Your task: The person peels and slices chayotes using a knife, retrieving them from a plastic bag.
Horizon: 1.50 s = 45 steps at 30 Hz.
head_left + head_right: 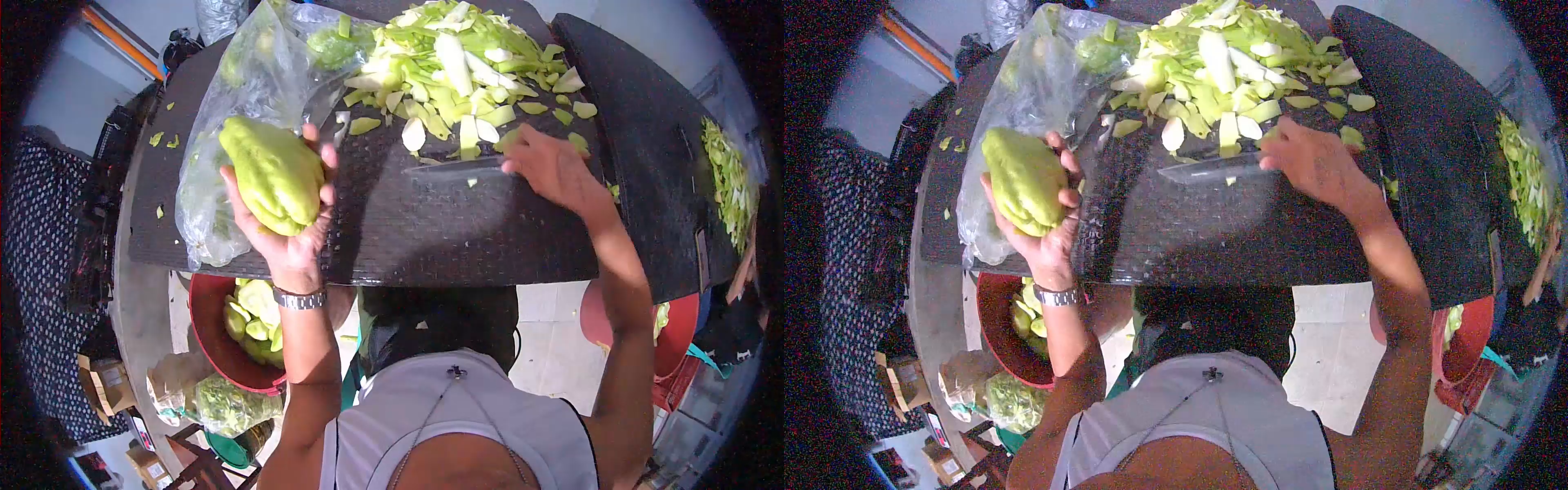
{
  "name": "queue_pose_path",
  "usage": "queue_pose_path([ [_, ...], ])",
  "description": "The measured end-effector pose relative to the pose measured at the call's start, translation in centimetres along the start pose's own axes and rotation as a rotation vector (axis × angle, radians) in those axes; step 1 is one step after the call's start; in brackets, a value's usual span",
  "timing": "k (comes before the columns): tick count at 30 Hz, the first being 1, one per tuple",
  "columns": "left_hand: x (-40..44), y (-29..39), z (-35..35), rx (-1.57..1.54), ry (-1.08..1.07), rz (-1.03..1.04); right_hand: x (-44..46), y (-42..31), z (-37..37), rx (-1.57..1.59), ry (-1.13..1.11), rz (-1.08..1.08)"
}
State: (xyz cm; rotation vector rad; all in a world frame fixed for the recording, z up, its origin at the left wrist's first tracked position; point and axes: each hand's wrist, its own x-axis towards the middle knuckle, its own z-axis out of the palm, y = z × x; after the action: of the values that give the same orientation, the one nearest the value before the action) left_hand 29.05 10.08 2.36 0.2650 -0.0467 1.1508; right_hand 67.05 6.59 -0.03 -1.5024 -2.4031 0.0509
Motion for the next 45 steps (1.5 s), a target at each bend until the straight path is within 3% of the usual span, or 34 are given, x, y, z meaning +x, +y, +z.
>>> queue_pose_path([
  [3,0.2,-0.7,-1.0,-0.109,-0.158,-0.149,2.6,2.7,2.4,-0.204,0.056,0.046],
  [7,-0.3,-1.7,-0.4,0.165,0.038,-0.104,7.8,7.1,3.9,-0.275,0.218,-0.011],
  [11,-0.5,-2.8,0.1,0.176,0.218,-0.109,12.3,9.9,4.3,-0.258,0.326,0.004],
  [13,-0.1,-2.8,-0.8,0.102,0.192,-0.120,14.2,10.2,4.2,-0.246,0.365,0.055],
  [14,0.2,-2.7,-1.2,0.066,0.179,-0.126,15.2,11.5,4.0,-0.228,0.467,-0.120],
  [17,1.2,-3.5,-0.2,0.205,0.208,-0.200,14.6,4.9,-1.1,0.423,0.129,0.467],
  [19,2.6,-3.6,-1.1,0.509,0.309,-0.322,14.2,4.2,-1.3,0.601,0.100,0.544],
  [22,4.7,-5.1,-1.3,0.678,0.271,-0.470,12.0,2.4,-2.1,0.701,0.040,0.621],
  [24,6.7,-6.0,-1.9,0.804,0.221,-0.388,11.2,2.7,0.0,0.392,0.483,0.352],
  [27,9.4,-6.5,-1.9,0.963,0.173,-0.308,9.1,0.5,-1.2,0.543,0.321,0.543],
  [29,11.1,-6.6,-2.6,1.123,0.154,-0.249,8.4,1.0,-1.1,0.814,0.013,0.744],
  [30,11.3,-7.0,-2.2,1.229,0.139,-0.155,8.3,2.6,2.2,0.550,0.264,0.586],
  [33,11.8,-6.8,-2.5,1.389,0.036,-0.043,7.5,-1.0,0.3,0.339,0.376,0.423],
  [37,12.1,-6.2,-4.2,1.445,-0.069,-0.110,6.8,-3.1,-0.8,0.284,0.258,0.199],
  [40,12.3,-6.0,-4.9,1.653,-0.176,-0.046,7.4,-3.8,-0.2,0.174,0.260,0.186],
  [45,11.7,-6.2,-4.5,1.803,-0.155,0.028,7.4,-4.1,0.0,0.127,0.261,0.169],
])
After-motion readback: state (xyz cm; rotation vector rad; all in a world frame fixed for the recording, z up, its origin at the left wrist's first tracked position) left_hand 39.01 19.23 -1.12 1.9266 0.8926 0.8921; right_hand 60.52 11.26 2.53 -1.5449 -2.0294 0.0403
